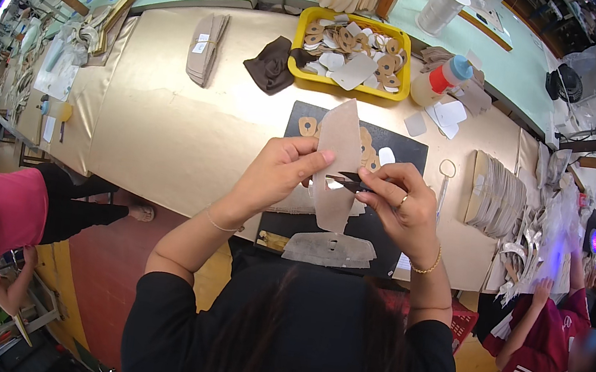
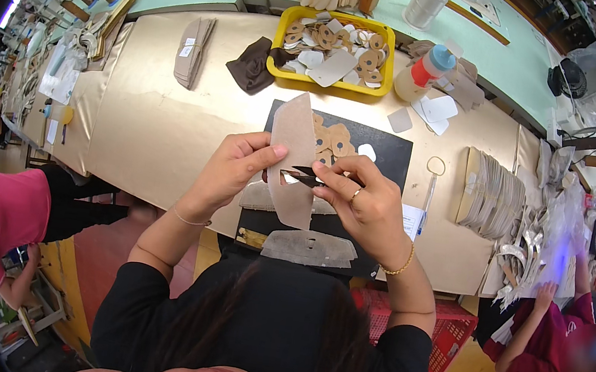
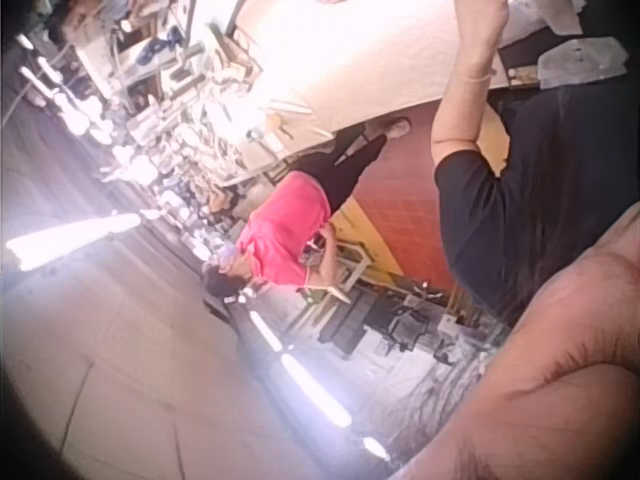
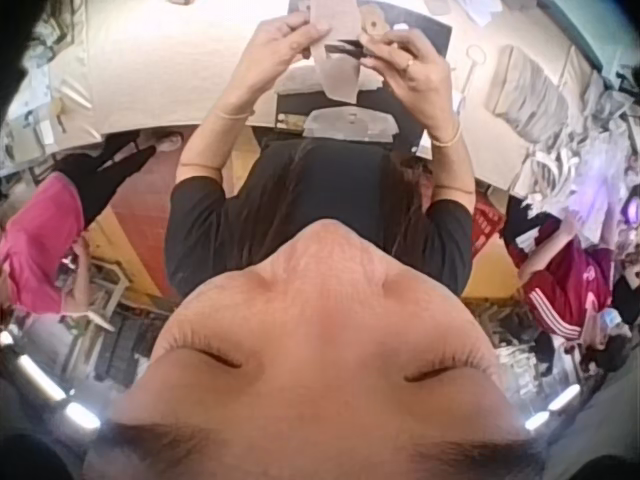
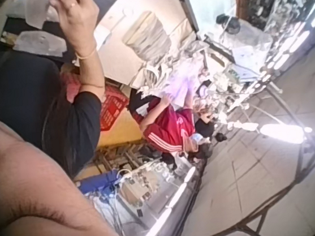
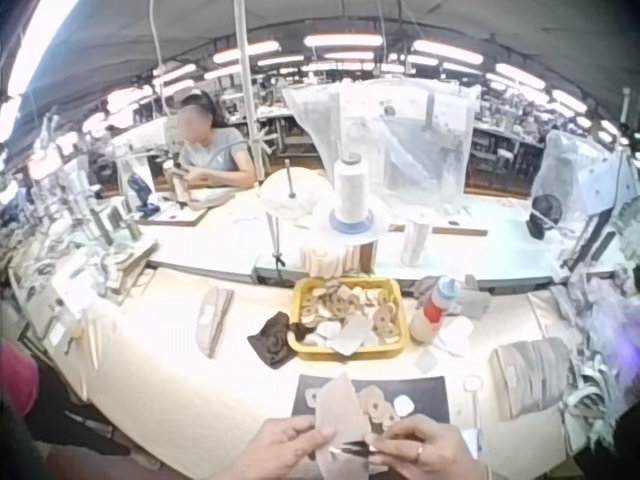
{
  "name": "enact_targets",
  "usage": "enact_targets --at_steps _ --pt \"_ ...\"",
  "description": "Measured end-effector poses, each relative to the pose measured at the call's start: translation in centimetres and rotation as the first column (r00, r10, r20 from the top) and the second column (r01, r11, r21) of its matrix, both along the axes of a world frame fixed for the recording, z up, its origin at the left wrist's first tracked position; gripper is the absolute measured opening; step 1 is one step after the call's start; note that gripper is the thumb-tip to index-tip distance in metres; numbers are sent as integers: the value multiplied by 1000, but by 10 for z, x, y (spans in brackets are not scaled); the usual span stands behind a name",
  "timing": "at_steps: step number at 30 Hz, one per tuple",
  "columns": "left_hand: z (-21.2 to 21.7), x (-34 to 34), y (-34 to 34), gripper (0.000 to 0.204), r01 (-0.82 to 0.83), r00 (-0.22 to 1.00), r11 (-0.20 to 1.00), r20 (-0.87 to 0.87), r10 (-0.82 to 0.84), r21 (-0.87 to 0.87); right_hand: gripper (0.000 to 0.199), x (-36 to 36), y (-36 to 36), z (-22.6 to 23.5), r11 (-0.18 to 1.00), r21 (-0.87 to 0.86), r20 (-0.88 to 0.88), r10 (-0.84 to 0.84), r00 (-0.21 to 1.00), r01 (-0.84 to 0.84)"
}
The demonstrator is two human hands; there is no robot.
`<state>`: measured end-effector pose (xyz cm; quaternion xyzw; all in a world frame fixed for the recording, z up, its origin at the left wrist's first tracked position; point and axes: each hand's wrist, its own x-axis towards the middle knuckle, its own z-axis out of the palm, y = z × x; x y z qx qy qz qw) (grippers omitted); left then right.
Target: The person uses scissors to cut small pieces of light-colored fabric on a worktable. They repeatedly pick up fabric pieces, trim them, and place the cut pieces into a yellow tray. Other workers are visible in the background at adjacent tables.
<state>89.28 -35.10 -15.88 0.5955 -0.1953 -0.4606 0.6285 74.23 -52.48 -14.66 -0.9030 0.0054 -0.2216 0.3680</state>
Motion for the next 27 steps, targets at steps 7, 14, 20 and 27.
enact_targets --at_steps 7,14,20,27 --pt "3 4 0 27 58 998 998 9 -58 31 37 3 -1 0 1000 16 34 23 999 -23" --pt "3 2 -2 30 78 996 997 -50 -77 23 37 0 -4 0 998 37 41 46 998 -47" --pt "5 2 -3 30 54 998 998 34 -55 23 36 -2 -4 5 999 16 81 51 995 -52" --pt "10 -4 -4 33 110 993 992 43 -113 66 36 -3 0 9 998 -44 25 54 998 -53"
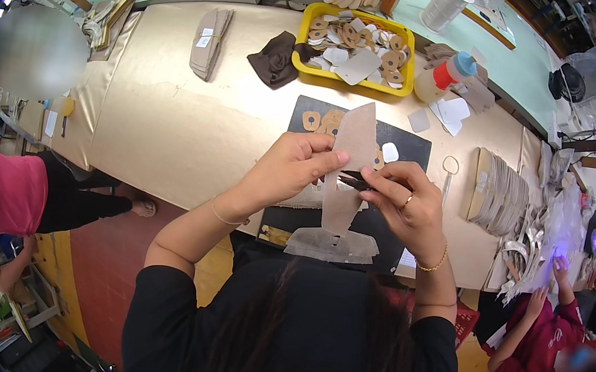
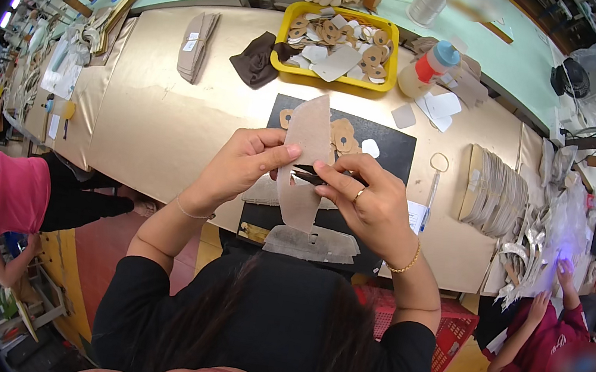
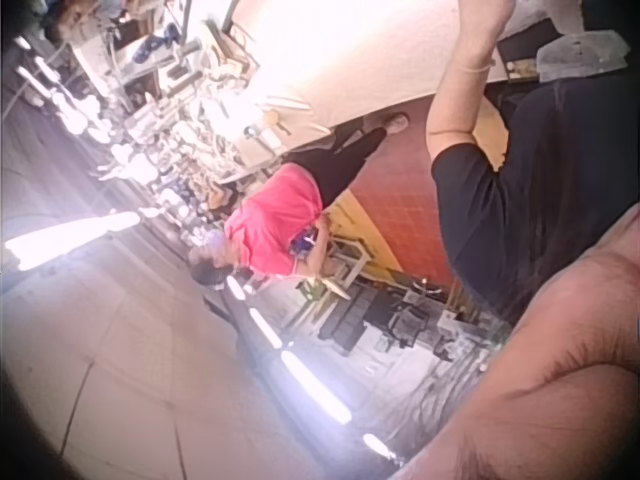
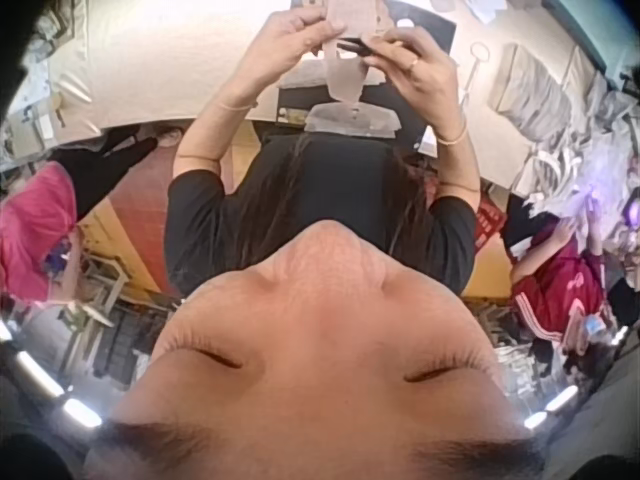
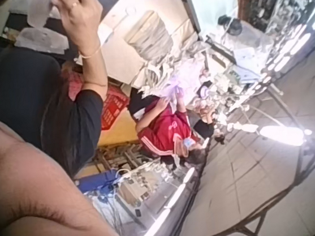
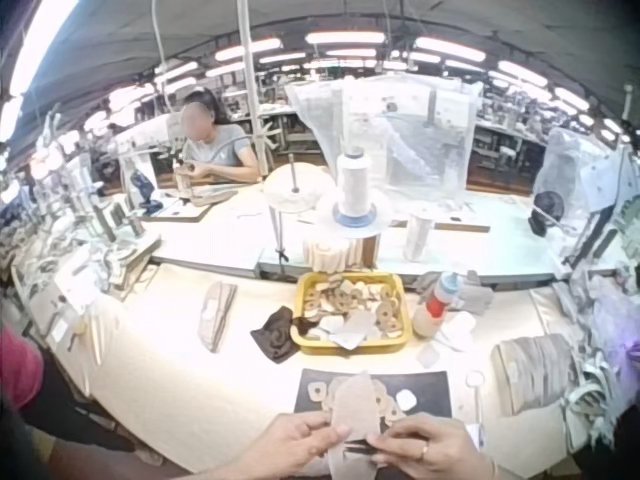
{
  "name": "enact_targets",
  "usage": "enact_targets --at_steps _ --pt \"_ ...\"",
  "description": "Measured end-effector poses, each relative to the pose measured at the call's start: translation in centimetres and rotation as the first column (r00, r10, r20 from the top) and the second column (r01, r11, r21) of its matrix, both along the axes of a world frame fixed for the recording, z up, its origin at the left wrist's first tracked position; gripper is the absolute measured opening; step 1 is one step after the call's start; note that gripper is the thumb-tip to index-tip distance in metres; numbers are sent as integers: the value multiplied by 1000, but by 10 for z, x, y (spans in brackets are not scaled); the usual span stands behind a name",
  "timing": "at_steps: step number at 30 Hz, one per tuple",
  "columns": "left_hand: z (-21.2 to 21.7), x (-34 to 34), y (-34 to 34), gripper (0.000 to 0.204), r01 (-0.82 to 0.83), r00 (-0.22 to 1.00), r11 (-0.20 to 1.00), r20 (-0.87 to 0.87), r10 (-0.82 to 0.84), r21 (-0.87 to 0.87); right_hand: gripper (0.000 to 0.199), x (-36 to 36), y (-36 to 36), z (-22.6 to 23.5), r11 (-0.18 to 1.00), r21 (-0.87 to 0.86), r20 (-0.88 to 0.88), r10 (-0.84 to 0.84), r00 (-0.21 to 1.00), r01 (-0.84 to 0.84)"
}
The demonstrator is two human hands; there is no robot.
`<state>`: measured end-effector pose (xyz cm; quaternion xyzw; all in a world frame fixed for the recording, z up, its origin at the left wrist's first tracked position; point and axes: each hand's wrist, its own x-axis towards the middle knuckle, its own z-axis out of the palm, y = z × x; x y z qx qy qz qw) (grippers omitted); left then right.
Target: The person uses scissors to cut small pieces of light-colored fabric on a worktable. They repeatedly pick up fabric pieces, trim them, and place the cut pieces into a yellow tray. Other workers are visible in the background at adjacent tables.
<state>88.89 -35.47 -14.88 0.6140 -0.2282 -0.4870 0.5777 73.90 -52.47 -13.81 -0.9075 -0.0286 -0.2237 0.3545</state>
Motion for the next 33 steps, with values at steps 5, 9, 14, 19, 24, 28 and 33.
enact_targets --at_steps 5,9,14,19,24,28,33 --pt "3 -2 1 34 13 1000 1000 28 -13 0 38 0 1 1 1000 12 11 10 1000 -10" --pt "3 -6 -2 29 -27 997 996 66 33 -83 40 0 0 1 1000 7 36 26 999 -26" --pt "-3 -5 0 27 -18 998 998 53 21 -53 39 -7 -4 -5 999 -33 -16 3 1000 -3" --pt "-12 -1 1 24 25 988 999 152 -18 -47 37 -4 1 -10 999 -31 45 -11 999 13" --pt "-16 0 5 27 -65 991 986 104 81 -152 42 8 3 -15 998 -58 119 39 992 -32" --pt "-14 2 15 29 -69 989 984 117 89 -167 41 15 7 -20 998 -21 98 68 993 -66" --pt "-19 1 16 28 -43 999 990 -19 40 -135 36 14 7 -17 994 -87 104 78 992 -70"
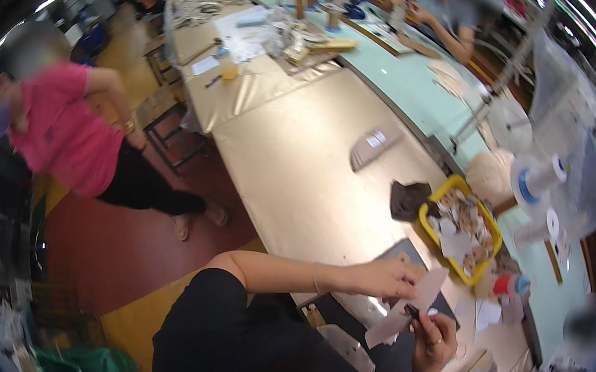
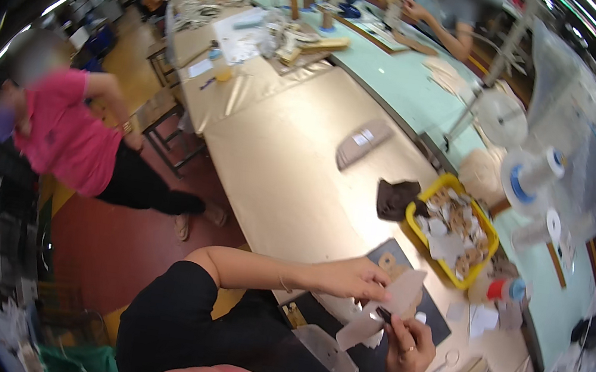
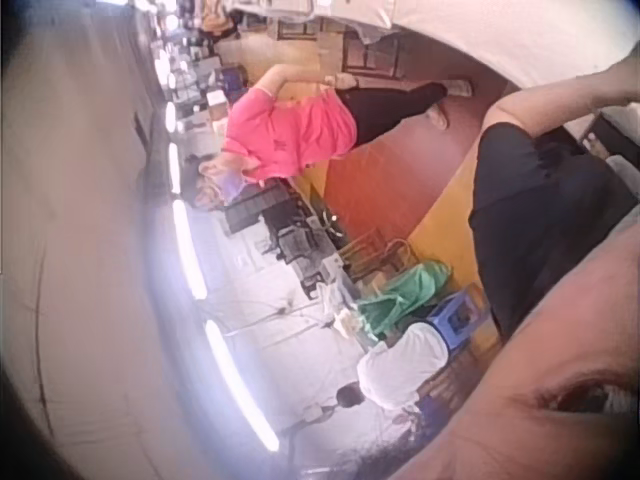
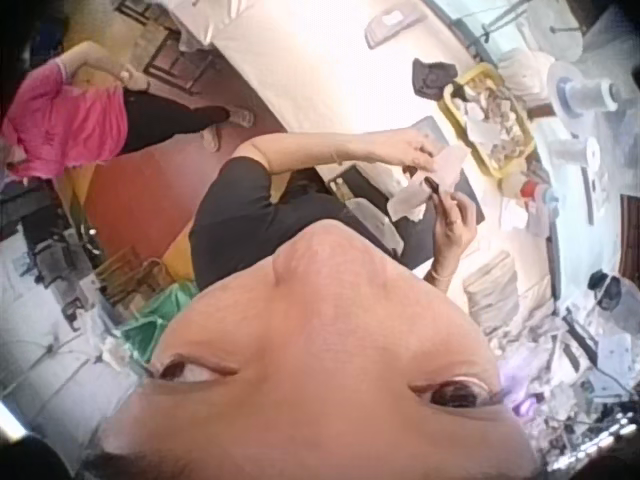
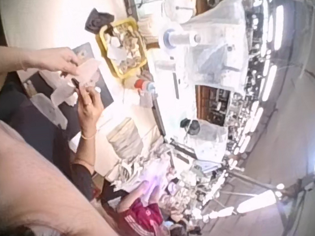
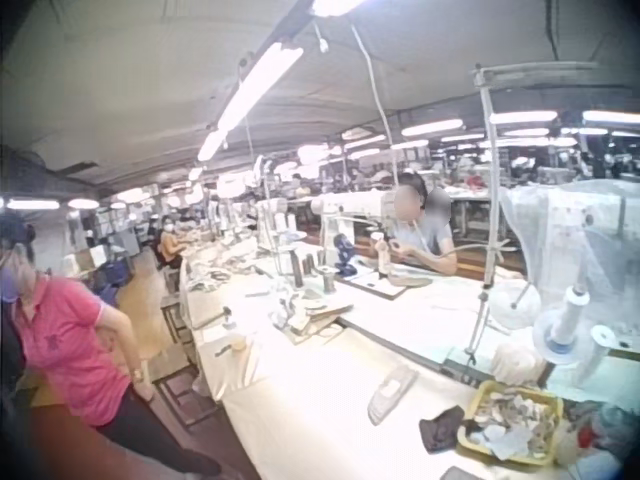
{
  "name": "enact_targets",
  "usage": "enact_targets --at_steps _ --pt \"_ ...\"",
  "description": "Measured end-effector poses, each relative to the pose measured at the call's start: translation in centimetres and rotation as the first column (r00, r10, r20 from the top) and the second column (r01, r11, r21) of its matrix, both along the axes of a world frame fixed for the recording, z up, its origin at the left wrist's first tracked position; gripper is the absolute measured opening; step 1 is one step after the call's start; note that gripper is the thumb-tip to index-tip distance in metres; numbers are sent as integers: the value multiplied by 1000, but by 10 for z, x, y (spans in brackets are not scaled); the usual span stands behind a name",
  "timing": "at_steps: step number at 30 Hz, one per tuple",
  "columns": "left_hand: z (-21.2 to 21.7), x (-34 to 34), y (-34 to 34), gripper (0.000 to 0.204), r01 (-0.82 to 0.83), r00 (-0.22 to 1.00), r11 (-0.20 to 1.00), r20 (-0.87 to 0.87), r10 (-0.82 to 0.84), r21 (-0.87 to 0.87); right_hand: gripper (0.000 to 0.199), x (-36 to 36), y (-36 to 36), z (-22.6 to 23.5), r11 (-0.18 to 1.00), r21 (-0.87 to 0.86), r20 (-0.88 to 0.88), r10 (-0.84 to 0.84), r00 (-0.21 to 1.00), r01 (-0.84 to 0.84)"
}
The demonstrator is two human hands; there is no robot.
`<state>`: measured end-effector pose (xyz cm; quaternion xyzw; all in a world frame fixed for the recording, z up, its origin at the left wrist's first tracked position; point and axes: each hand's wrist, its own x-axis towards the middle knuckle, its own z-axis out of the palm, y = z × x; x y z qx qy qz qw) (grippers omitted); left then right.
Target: The person uses scissors to cut small pieces of light-colored fabric on a worktable. They repeatedly pick up fabric pieces, trim them, and place the cut pieces into a yellow tray. Other workers are visible in the background at adjacent tables.
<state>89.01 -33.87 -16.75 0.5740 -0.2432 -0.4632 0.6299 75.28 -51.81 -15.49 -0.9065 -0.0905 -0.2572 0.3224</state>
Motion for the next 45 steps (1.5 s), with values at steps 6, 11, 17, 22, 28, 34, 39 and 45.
enact_targets --at_steps 6,11,17,22,28,34,39,45 --pt "-5 -1 -5 27 68 996 997 -66 -65 32 34 -9 -2 5 998 37 -6 -49 999 49" --pt "-3 -4 -11 24 66 992 997 -107 -69 -28 32 -13 -4 6 992 110 -6 -66 998 67" --pt "3 -4 -9 24 14 998 999 -58 -12 32 34 -21 -8 7 987 114 -20 -112 993 114" --pt "12 -12 -13 26 -50 992 999 -115 51 12 35 -25 -10 5 977 137 -28 -161 987 163" --pt "10 -16 -16 28 -52 992 997 -116 57 52 35 -27 -9 4 975 162 -58 -143 988 151" --pt "7 -18 -13 28 -57 995 997 -83 62 57 35 -28 -6 5 979 149 -74 -129 989 139" --pt "6 -19 -12 28 -43 998 997 -53 46 58 35 -28 -5 7 982 128 -88 -125 988 136" --pt "4 -20 -13 29 -51 996 998 -75 54 46 35 -30 -5 4 985 107 -80 -127 989 135"
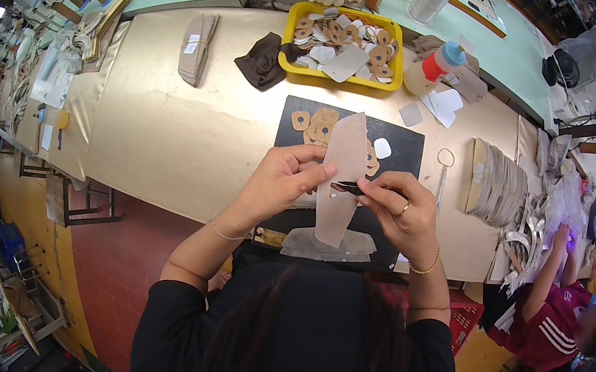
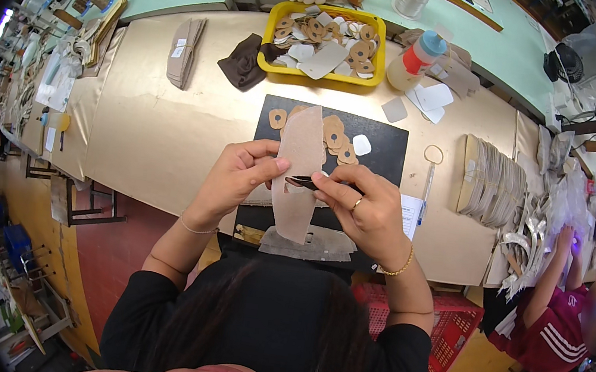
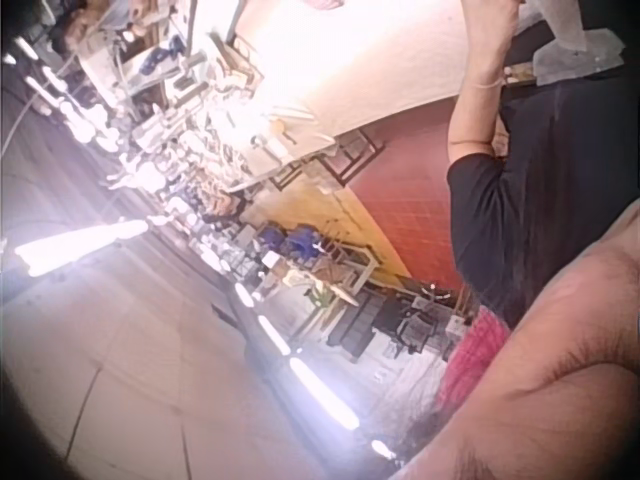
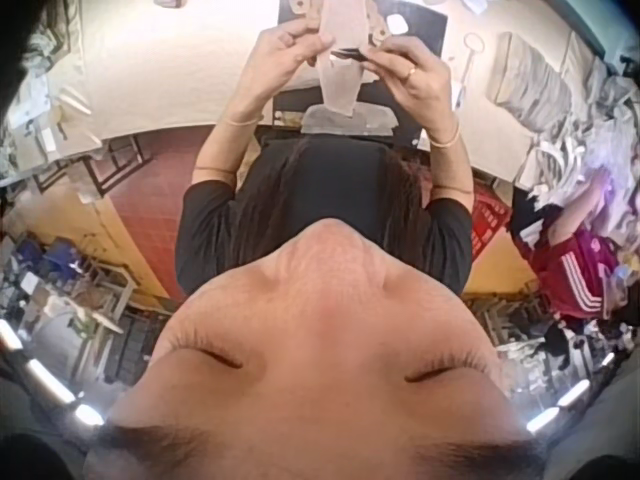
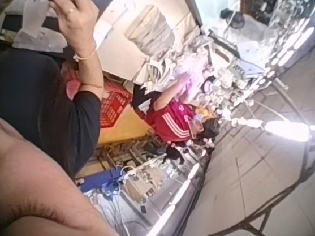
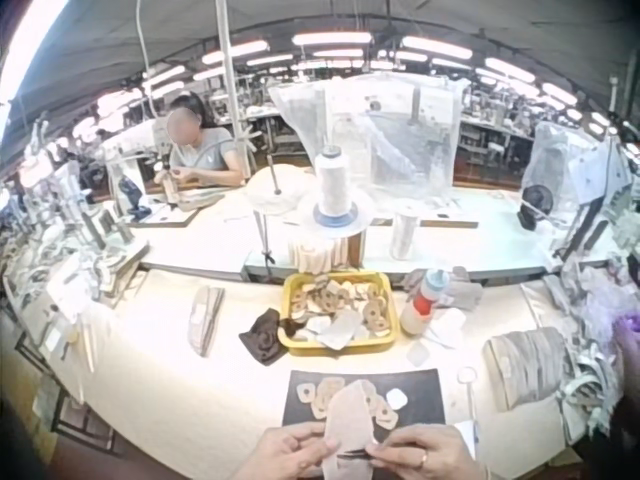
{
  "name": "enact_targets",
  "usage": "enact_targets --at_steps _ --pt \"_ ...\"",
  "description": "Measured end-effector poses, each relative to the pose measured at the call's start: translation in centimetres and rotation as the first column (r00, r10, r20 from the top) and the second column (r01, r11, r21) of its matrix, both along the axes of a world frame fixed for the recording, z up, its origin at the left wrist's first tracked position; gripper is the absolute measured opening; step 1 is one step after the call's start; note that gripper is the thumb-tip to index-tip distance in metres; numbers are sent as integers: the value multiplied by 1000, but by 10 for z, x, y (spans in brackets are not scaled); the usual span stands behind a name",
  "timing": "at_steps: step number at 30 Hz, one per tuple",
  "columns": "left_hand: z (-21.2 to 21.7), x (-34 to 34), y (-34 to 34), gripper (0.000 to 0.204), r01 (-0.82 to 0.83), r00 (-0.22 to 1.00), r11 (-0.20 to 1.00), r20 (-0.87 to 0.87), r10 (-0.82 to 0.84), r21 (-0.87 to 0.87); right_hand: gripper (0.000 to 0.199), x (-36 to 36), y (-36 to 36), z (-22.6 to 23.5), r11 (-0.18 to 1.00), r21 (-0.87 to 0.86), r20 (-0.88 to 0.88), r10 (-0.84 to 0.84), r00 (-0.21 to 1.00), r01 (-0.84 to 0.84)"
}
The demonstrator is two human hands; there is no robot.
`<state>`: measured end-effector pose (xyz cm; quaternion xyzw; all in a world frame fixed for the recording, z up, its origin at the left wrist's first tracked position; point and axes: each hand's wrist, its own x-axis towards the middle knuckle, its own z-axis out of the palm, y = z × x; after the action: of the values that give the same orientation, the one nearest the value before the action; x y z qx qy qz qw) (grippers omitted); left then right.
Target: The person uses scissors to cut small pieces of light-colored fabric on a worktable. They repeatedly pick up fabric pieces, trim them, and place the cut pieces into a yellow tray. Other workers are visible in the background at adjacent tables.
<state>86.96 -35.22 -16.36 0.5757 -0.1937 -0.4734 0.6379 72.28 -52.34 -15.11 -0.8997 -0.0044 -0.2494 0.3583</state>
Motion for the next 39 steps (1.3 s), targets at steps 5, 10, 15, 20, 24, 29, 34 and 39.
enact_targets --at_steps 5,10,15,20,24,29,34,39 --pt "0 0 -2 30 -11 1000 1000 -14 11 -8 34 -2 -2 1 1000 4 -3 -1 1000 1" --pt "3 -1 -1 30 12 1000 1000 -16 -12 6 35 -2 -1 2 1000 12 -16 -10 1000 10" --pt "4 -2 -1 30 28 1000 1000 10 -28 -7 35 -1 -3 2 1000 -9 -3 13 1000 -13" --pt "8 2 -1 30 74 995 997 59 -76 28 35 0 -3 3 1000 1 -12 21 1000 -21" --pt "11 0 -1 31 78 995 997 58 -78 10 35 1 -4 3 999 -18 -9 37 999 -37" --pt "10 1 -1 31 87 995 996 45 -87 -2 35 1 -5 6 999 -22 -26 40 999 -41" --pt "10 1 -1 31 101 993 995 62 -101 11 34 2 -5 8 998 -46 -27 47 999 -48" --pt "12 0 0 31 112 991 994 65 -113 18 33 2 -6 7 999 -5 -40 45 998 -45"
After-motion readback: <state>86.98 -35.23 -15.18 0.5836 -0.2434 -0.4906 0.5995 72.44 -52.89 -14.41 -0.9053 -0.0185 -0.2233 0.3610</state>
